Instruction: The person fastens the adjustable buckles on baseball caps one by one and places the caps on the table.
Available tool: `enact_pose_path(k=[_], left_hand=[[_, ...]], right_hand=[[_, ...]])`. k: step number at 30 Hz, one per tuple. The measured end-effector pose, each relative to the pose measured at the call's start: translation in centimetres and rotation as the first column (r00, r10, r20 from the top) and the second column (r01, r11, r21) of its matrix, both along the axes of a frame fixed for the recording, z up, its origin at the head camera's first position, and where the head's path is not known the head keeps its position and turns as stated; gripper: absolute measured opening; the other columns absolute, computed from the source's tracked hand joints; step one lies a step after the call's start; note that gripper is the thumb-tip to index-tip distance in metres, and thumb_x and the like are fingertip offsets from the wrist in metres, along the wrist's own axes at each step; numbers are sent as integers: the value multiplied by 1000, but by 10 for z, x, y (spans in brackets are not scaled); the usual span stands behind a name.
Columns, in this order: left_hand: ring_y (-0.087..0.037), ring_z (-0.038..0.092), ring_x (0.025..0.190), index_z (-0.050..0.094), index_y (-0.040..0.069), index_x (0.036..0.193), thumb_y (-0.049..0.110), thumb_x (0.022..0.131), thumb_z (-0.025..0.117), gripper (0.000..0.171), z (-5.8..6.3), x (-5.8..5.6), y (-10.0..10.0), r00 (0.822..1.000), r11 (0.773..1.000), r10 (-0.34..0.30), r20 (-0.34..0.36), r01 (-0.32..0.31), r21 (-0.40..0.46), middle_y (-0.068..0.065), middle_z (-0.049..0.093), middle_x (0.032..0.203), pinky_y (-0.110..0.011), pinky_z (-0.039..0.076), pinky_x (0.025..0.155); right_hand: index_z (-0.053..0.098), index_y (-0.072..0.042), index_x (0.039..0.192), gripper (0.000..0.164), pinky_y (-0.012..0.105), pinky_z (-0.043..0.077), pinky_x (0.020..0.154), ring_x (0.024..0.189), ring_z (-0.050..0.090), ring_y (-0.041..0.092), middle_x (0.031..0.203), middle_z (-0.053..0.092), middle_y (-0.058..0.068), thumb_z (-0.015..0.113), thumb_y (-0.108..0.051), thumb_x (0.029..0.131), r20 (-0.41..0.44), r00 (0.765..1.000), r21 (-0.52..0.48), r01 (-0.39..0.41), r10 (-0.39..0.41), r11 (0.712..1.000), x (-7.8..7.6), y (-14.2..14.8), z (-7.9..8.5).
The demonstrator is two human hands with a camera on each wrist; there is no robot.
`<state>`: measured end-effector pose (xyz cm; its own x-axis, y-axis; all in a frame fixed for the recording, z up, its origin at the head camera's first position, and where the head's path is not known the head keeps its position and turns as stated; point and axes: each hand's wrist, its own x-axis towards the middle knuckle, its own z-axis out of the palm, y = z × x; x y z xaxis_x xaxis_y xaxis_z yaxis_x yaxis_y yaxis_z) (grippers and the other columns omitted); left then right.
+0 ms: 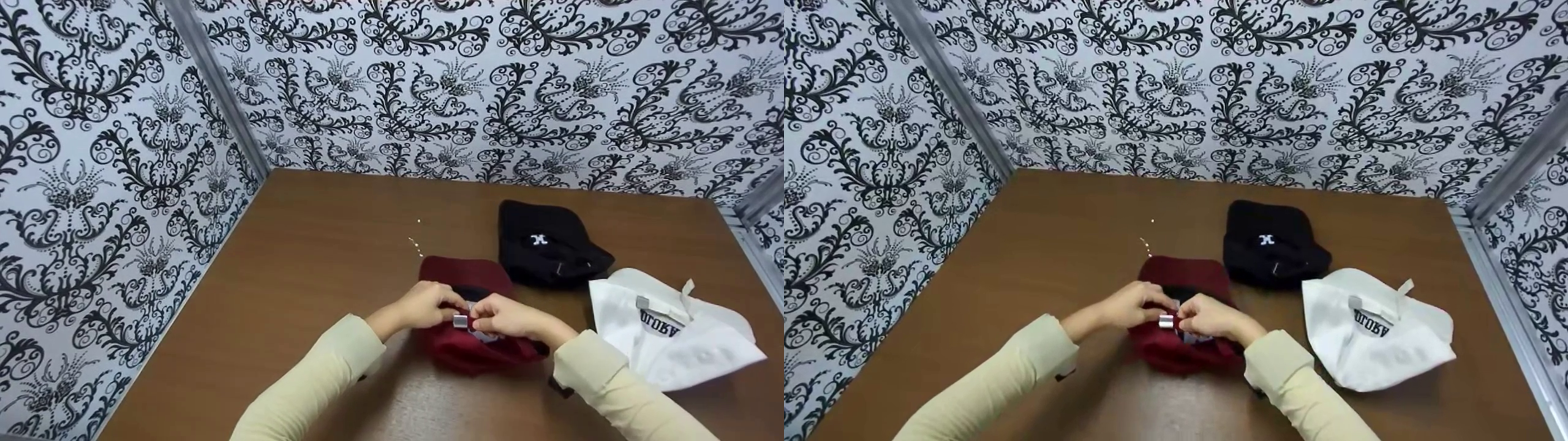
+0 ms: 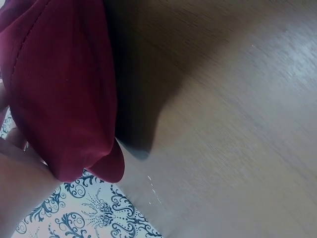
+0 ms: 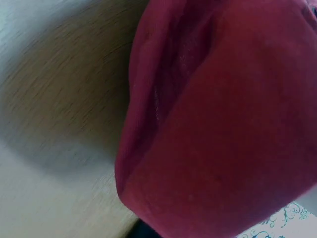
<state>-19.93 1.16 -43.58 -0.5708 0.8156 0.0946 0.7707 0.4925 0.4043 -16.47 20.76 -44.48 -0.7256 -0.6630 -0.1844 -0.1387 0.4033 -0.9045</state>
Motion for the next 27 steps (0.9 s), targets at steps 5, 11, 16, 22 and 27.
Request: enact_pose_path(k=[5, 11, 16, 22, 27], left_hand=[[-8, 59, 81, 68, 19, 96, 18, 79, 60, 18, -1, 1, 1, 1000, 1000, 18, -15, -18, -23, 4, 67, 90, -22, 44, 74], [-6, 57, 77, 68, 17, 95, 18, 78, 59, 19, -1, 1, 0, 999, 999, 37, 10, -37, -8, 6, 68, 90, -20, 43, 71], [-6, 59, 79, 69, 17, 94, 16, 78, 58, 19, -1, 0, -1, 999, 999, 42, -1, -42, -4, 5, 68, 90, -20, 44, 72], [-8, 59, 81, 68, 15, 96, 13, 80, 57, 19, -2, 1, -4, 999, 999, 46, 7, -46, 1, 3, 67, 90, -20, 44, 73], [-5, 59, 80, 68, 16, 93, 14, 80, 58, 16, -2, 1, -3, 999, 999, 39, 9, -39, 29, 6, 67, 88, -18, 44, 72]], right_hand=[[50, 5, 67, 13, 14, 26, 44, 46, 33, -2, 52, 39, -7, 50, 0, 79, -111, 994, 76, -12, 20, 997, 3, -3, 5], [56, 0, 68, 11, 15, 30, 44, 46, 36, -1, 53, 42, -8, 54, -2, 78, -223, 974, 143, 73, -39, 987, 5, -7, 13], [59, 3, 80, 9, 20, 40, 46, 50, 46, 4, 58, 52, 3, 58, -6, 80, -164, 972, 18, 171, -166, 985, 5, -5, 13], [58, 8, 85, 12, 26, 45, 52, 57, 53, 10, 65, 57, 8, 59, -1, 78, -99, 964, -62, 240, -245, 969, 3, 0, 13], [59, 8, 83, 9, 27, 46, 53, 58, 54, 11, 68, 59, 10, 58, 1, 77, -112, 961, -65, 247, -253, 967, 2, -2, 12]])
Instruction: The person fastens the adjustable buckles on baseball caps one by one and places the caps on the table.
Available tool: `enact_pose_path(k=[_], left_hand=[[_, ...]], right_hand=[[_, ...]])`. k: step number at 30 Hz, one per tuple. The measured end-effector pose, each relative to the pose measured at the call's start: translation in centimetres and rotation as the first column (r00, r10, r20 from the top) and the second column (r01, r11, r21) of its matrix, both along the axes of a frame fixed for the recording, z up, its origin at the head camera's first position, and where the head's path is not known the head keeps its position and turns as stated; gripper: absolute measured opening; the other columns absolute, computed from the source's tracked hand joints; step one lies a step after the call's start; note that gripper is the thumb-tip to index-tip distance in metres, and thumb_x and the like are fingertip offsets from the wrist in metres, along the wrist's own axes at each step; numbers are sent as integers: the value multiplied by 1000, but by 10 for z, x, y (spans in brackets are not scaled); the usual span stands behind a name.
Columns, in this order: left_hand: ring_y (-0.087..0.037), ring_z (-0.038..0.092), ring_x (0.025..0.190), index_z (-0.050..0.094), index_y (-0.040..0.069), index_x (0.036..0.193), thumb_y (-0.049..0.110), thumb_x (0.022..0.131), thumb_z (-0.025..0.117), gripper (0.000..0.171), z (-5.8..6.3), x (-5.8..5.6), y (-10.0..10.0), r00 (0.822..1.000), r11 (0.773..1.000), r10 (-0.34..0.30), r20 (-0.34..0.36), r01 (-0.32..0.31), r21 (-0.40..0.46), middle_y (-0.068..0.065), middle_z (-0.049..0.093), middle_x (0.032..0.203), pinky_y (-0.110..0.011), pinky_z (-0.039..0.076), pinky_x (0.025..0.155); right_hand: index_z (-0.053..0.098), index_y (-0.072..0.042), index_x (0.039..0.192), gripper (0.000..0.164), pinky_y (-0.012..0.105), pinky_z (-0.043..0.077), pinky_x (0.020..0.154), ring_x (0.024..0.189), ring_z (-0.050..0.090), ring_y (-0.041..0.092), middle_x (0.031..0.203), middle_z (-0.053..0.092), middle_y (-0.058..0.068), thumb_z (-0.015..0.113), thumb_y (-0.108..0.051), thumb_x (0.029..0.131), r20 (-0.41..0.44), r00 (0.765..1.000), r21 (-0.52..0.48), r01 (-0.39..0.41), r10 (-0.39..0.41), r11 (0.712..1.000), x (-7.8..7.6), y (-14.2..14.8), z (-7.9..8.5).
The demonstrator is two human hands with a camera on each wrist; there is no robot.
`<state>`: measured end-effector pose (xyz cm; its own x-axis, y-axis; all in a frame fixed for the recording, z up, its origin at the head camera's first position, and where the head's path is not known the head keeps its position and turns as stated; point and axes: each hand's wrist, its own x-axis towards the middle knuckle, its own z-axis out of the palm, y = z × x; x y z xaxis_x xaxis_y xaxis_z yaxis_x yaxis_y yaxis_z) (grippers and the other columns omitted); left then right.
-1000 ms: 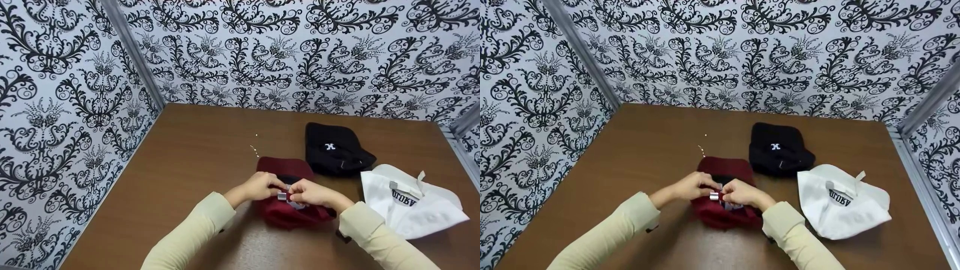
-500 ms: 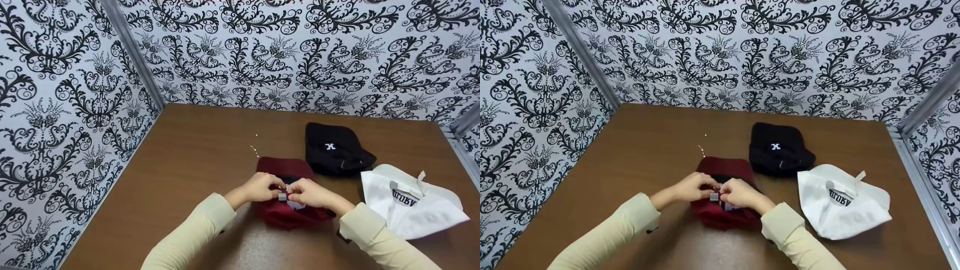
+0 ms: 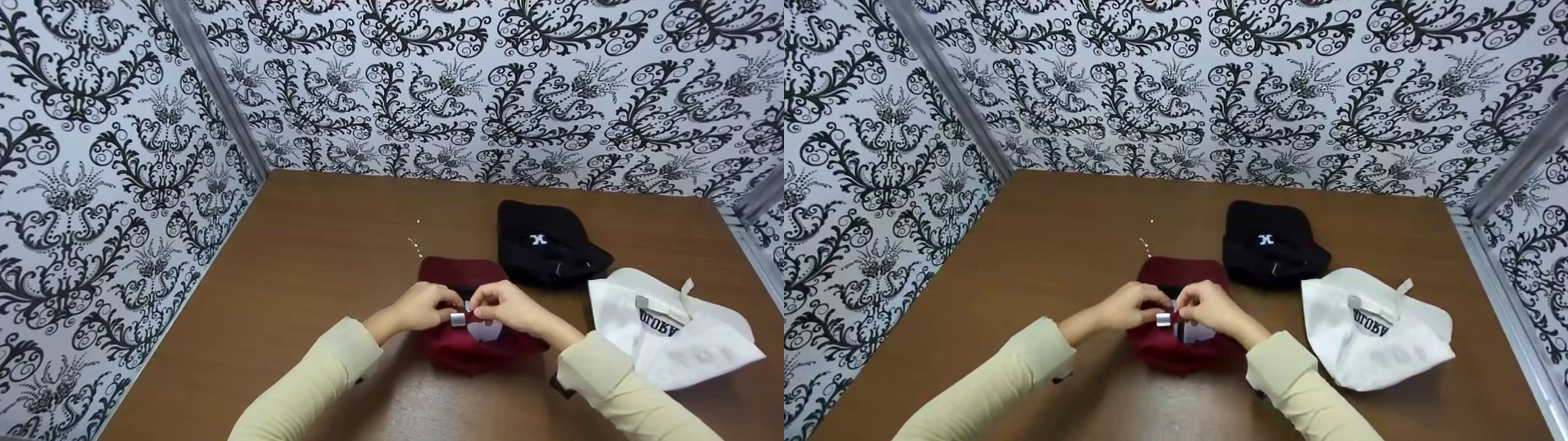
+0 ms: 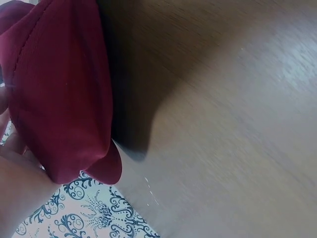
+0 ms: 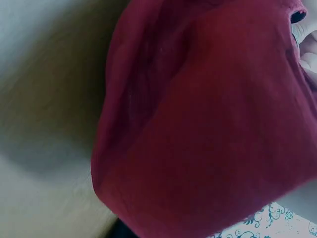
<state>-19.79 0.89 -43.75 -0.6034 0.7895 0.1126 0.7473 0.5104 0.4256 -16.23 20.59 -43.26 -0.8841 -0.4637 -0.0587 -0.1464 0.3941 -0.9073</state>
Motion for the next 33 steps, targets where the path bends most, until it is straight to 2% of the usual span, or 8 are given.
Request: enact_pose_path(k=[6, 12, 19, 24, 33], left_hand=[[-3, 58, 76, 69, 14, 90, 14, 79, 60, 14, -2, 0, -1, 1000, 999, -1, 24, 0, 37, 6, 68, 86, -14, 42, 69], [-1, 52, 71, 68, 14, 89, 14, 80, 60, 12, -3, 0, -2, 998, 997, 28, 58, -32, 71, 6, 68, 84, -12, 40, 66], [-3, 58, 80, 68, 12, 91, 12, 80, 60, 13, -4, 0, 0, 993, 984, 75, 88, -88, 158, 3, 68, 87, -15, 43, 72], [-6, 60, 84, 67, 11, 90, 11, 81, 60, 12, -6, 1, 1, 986, 972, 107, 129, -131, 192, 1, 67, 89, -17, 45, 74], [-5, 58, 82, 66, 15, 91, 14, 81, 60, 12, -5, 3, 0, 990, 979, 131, 58, -138, 151, 3, 66, 87, -18, 44, 73]], right_hand=[[57, 12, 85, 12, 23, 47, 55, 58, 53, 8, 70, 57, 6, 57, 3, 78, 51, 999, -80, -4, 8, 997, 0, -4, -5], [54, 13, 87, 18, 23, 48, 56, 58, 55, 8, 67, 57, 1, 60, 0, 77, 101, 995, -77, -13, 21, 997, 2, -5, -7], [52, 19, 82, 21, 21, 47, 51, 50, 54, 7, 60, 56, 2, 59, -1, 79, 192, 981, -154, 31, -1, 988, 4, -8, -4], [53, 17, 79, 20, 22, 47, 49, 47, 54, 7, 57, 56, 2, 59, -1, 79, 189, 980, -145, 86, -58, 986, 6, -13, -3], [56, 17, 86, 24, 23, 49, 55, 56, 56, 7, 63, 59, 0, 60, -6, 80, 190, 977, -113, 122, -99, 986, 5, -7, -4]])
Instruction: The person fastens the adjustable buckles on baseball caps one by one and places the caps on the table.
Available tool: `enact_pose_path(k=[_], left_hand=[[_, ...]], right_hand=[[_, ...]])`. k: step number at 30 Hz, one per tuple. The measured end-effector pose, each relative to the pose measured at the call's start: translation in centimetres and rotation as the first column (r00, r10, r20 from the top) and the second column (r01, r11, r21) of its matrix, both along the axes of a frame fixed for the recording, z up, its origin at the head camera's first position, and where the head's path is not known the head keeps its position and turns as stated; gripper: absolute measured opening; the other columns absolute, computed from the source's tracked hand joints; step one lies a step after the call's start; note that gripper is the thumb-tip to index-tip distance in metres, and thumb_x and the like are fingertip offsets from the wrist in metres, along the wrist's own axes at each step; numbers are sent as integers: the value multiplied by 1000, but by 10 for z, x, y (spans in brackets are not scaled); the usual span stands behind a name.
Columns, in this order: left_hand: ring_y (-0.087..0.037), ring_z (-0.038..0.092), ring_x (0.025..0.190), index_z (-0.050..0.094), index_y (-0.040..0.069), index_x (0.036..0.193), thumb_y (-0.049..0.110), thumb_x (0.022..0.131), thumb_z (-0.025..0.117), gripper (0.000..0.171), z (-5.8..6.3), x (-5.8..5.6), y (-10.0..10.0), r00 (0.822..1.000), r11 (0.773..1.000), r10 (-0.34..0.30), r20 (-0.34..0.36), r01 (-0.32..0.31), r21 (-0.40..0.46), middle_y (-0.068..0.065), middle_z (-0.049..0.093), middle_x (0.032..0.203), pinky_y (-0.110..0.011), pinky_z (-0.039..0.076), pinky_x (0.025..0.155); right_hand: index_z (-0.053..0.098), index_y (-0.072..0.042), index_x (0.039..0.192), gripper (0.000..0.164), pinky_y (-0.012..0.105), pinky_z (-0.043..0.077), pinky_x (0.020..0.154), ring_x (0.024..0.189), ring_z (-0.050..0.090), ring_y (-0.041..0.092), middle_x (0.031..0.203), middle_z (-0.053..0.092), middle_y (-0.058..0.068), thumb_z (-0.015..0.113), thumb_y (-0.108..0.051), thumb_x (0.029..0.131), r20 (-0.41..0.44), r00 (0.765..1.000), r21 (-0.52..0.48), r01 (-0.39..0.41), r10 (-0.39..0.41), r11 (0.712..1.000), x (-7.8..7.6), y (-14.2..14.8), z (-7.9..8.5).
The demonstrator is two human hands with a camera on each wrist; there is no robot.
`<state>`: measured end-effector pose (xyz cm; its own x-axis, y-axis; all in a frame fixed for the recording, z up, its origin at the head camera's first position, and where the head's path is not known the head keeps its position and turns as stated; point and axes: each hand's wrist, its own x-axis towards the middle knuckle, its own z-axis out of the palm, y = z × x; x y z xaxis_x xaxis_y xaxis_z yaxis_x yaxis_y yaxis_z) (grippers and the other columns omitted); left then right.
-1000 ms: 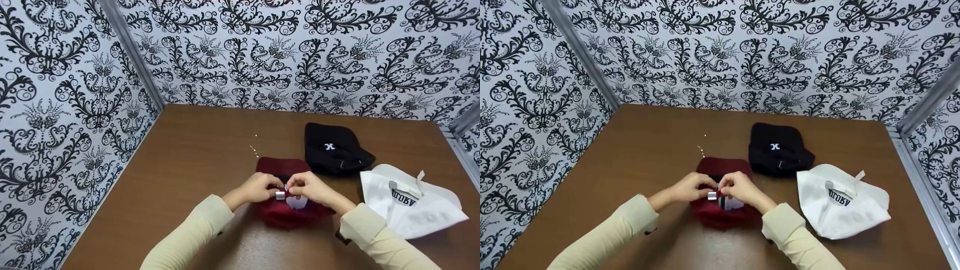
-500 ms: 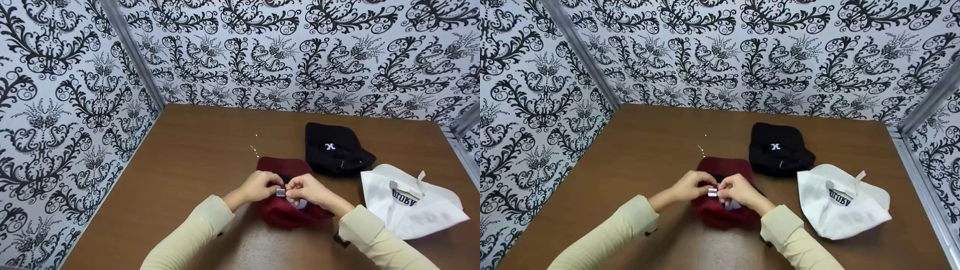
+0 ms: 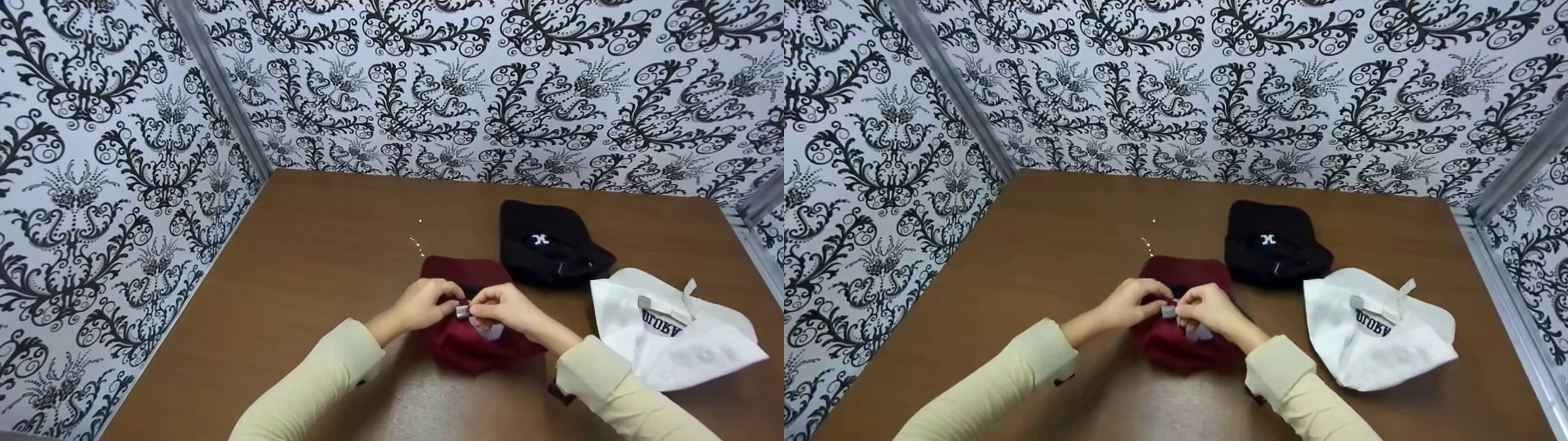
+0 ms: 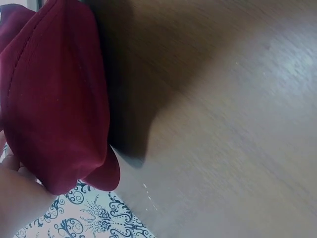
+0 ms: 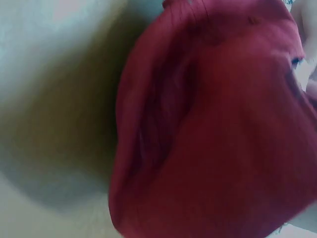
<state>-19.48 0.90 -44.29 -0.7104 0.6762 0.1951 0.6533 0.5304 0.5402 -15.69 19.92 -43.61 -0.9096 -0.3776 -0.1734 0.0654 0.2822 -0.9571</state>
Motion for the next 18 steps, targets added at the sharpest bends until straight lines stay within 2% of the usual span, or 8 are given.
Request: enact_pose_path(k=[7, 13, 18], left_hand=[[-6, 58, 81, 67, 15, 91, 14, 81, 60, 12, 3, 3, 3, 1000, 1000, -3, -14, 2, -13, 3, 66, 87, -17, 44, 72], [-6, 58, 80, 67, 14, 90, 13, 80, 61, 12, 4, 4, 6, 1000, 1000, 9, -17, -9, -9, 2, 66, 87, -17, 44, 72], [-6, 58, 80, 67, 13, 91, 16, 81, 60, 11, 4, 3, 4, 1000, 1000, 0, -13, 0, -6, 2, 66, 87, -17, 44, 72]], right_hand=[[57, 16, 84, 23, 25, 47, 60, 60, 56, 6, 63, 60, 0, 60, -5, 78, -26, 999, 49, -19, 20, 999, -4, 8, -3], [56, 13, 85, 22, 21, 44, 56, 58, 54, 5, 62, 58, -3, 60, -8, 79, 4, 1000, 9, -2, 2, 1000, -2, 5, -3], [58, 3, 82, 18, 20, 44, 52, 54, 52, 5, 60, 58, -4, 61, -15, 81, 63, 997, -36, -38, 41, 999, -4, 12, -1]])
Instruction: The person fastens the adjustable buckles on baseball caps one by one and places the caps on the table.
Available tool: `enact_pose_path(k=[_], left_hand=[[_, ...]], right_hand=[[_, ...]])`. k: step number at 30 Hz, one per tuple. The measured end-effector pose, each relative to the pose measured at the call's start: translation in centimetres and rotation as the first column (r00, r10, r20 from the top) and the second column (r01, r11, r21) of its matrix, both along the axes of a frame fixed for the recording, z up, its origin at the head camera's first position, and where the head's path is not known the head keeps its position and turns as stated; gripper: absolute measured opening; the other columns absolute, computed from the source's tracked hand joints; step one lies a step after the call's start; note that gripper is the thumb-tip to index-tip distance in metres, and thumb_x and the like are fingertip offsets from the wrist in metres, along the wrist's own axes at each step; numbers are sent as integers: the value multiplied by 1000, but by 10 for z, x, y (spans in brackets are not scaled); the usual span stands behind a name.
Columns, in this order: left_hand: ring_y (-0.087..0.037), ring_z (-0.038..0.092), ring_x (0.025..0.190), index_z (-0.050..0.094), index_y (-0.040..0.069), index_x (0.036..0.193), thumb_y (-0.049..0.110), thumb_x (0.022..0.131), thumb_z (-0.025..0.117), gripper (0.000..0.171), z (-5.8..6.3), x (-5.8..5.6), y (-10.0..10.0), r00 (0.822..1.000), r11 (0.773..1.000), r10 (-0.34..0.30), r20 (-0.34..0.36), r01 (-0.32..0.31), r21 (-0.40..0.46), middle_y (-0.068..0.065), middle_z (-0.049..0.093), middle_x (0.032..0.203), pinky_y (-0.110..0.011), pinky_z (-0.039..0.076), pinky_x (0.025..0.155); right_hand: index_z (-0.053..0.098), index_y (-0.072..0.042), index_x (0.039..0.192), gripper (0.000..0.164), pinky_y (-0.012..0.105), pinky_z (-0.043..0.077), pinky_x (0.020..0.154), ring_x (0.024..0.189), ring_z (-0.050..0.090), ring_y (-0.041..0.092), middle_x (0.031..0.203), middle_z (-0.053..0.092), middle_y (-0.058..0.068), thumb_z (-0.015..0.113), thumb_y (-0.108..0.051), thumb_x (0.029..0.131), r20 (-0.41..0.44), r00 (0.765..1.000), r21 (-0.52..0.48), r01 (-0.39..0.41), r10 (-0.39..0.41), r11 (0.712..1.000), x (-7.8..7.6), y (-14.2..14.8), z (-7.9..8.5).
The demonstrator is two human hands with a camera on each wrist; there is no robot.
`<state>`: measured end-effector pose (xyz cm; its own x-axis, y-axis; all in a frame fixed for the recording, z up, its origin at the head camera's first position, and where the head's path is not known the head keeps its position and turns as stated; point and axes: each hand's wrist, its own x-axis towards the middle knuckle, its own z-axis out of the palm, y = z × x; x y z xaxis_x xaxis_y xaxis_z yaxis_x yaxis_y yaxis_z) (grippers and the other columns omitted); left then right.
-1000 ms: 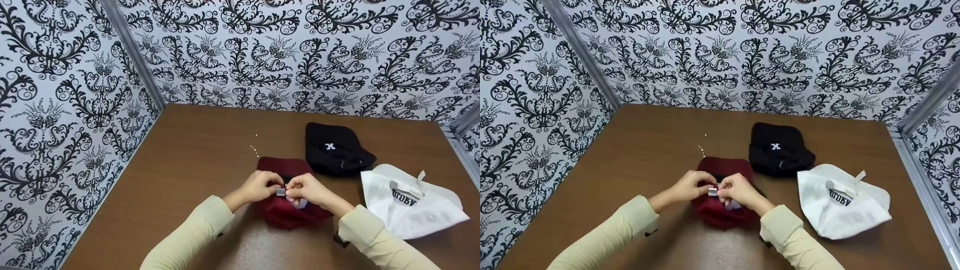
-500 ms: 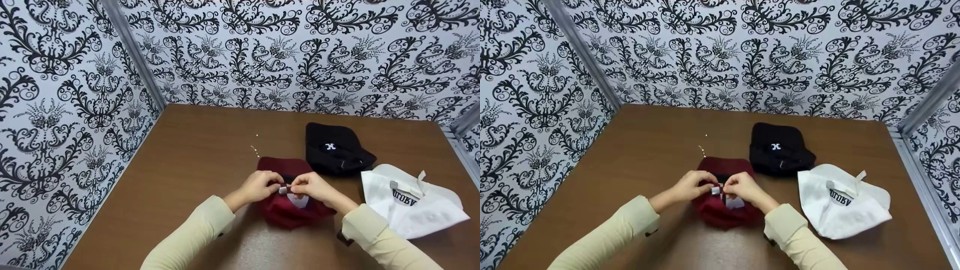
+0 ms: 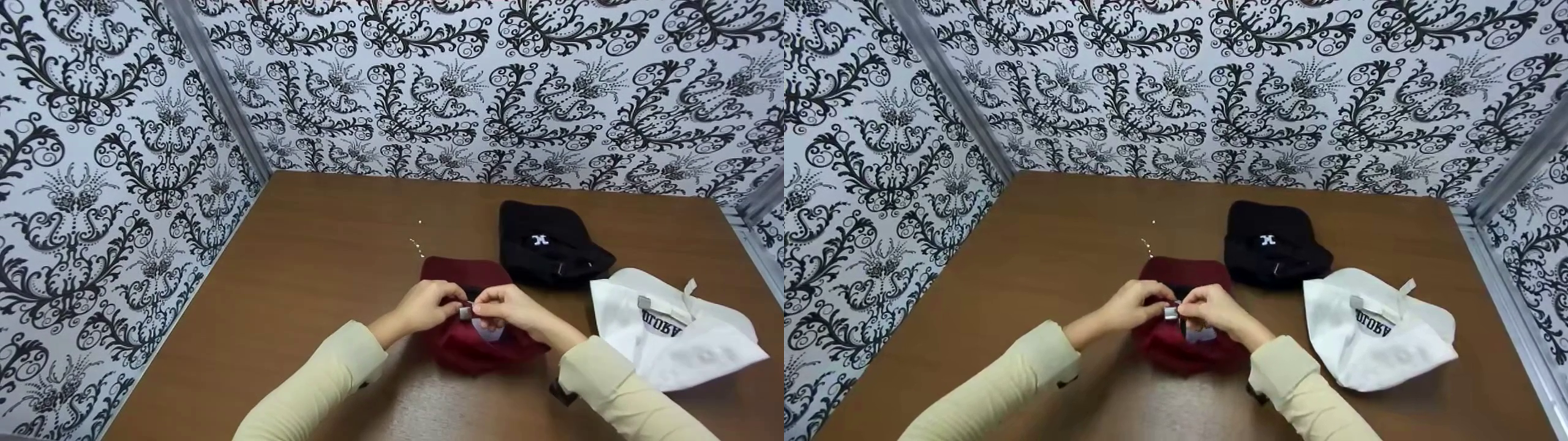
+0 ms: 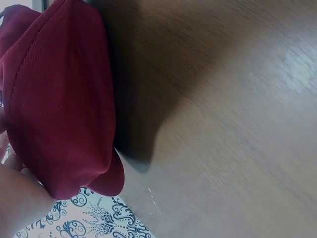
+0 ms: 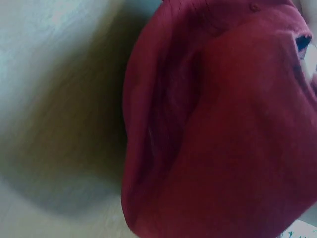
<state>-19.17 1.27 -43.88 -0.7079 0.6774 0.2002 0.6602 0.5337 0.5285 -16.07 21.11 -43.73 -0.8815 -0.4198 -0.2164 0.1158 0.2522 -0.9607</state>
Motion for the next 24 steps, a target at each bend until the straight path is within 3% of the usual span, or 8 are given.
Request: enact_pose_path(k=[4, 8, 14, 20, 24], left_hand=[[-6, 58, 80, 67, 12, 90, 15, 81, 61, 11, 1, -1, -1, 1000, 1000, -5, 4, 5, 17, 2, 66, 87, -18, 44, 72], [-6, 58, 81, 67, 12, 90, 14, 81, 60, 11, 2, -2, 1, 1000, 1000, -7, 12, 7, 21, 2, 67, 87, -17, 44, 73], [-6, 59, 80, 67, 13, 89, 14, 80, 61, 11, 6, -2, 5, 1000, 1000, -11, 20, 11, 12, 2, 68, 85, -17, 44, 73], [-6, 59, 79, 67, 13, 89, 15, 80, 62, 10, 7, -3, 4, 999, 1000, 9, 41, -8, -3, 2, 68, 83, -18, 44, 73], [-10, 56, 81, 67, 12, 90, 15, 81, 60, 12, 8, -5, -1, 1000, 1000, 27, -1, -27, 2, 1, 65, 84, -21, 42, 75]], right_hand=[[58, 4, 81, 18, 19, 43, 47, 47, 49, 5, 56, 56, -3, 59, -14, 82, 47, 997, -24, -52, 53, 998, -2, 11, 2], [56, 12, 86, 26, 16, 37, 40, 40, 42, 3, 52, 53, -5, 59, -14, 81, 38, 994, 31, -103, 101, 994, -3, 15, 1], [60, 8, 88, 25, 15, 29, 36, 36, 34, 1, 49, 47, -8, 61, -16, 81, -1, 996, 99, -92, 92, 991, -4, 10, -2], [60, 7, 93, 32, 16, 34, 38, 39, 39, 3, 53, 50, -4, 61, -23, 82, 5, 995, 99, -95, 95, 990, -3, 11, 3], [58, 10, 94, 34, 18, 39, 43, 45, 45, 4, 58, 54, -3, 59, -21, 83, 17, 989, 96, -145, 144, 985, -3, 19, 8]])
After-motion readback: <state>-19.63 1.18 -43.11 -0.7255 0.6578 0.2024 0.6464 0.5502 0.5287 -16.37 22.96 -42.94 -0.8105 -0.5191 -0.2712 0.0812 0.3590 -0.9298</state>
